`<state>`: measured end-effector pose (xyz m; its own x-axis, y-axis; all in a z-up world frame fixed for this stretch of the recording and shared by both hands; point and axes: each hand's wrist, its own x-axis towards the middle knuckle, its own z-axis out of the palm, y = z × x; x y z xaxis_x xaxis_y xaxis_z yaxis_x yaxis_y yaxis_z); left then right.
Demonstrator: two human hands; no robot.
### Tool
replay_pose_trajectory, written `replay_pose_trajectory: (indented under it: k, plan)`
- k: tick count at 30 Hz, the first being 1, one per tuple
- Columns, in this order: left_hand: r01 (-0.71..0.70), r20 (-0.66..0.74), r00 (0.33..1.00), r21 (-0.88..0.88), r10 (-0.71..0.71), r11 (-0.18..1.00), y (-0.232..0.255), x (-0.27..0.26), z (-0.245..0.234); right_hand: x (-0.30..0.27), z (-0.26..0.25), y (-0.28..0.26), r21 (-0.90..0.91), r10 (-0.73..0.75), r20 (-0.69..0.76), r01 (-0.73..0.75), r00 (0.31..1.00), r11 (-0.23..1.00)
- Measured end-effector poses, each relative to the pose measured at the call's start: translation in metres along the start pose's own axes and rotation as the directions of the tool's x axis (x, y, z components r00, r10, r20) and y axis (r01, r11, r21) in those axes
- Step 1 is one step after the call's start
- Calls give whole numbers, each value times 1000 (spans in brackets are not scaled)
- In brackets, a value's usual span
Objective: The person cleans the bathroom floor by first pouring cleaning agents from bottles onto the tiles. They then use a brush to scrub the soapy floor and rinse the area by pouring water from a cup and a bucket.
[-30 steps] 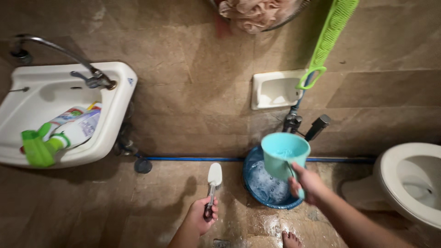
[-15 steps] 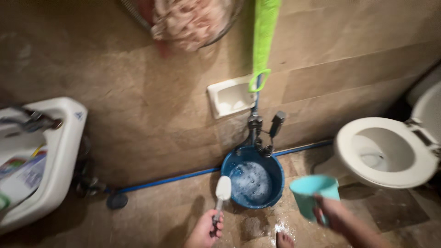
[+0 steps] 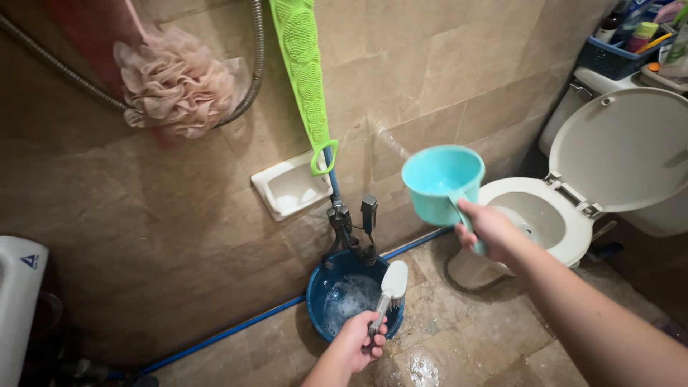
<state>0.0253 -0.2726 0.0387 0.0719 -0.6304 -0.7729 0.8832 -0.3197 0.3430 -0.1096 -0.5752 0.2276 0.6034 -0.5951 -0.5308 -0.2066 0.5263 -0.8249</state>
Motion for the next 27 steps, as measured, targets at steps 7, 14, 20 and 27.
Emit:
replay_pose_trajectory:
  k: [7,14,20,27]
  plan:
    - [4,-32,999,-39,-6,999,-10,10,-14,8,-96,142,27,259,-187,-259,948,965]
    - [-7,-100,995,-70,0,998,-15,15,-8,25,-145,247,77,597,-122,-592,793,802]
    - [-24,-112,994,-68,16,997,-13,23,17,60,-93,97,-23,382,-72,-384,922,923]
    - [-11,-77,997,-45,8,999,-19,45,49,21,-52,-28,28,130,63,-132,989,991]
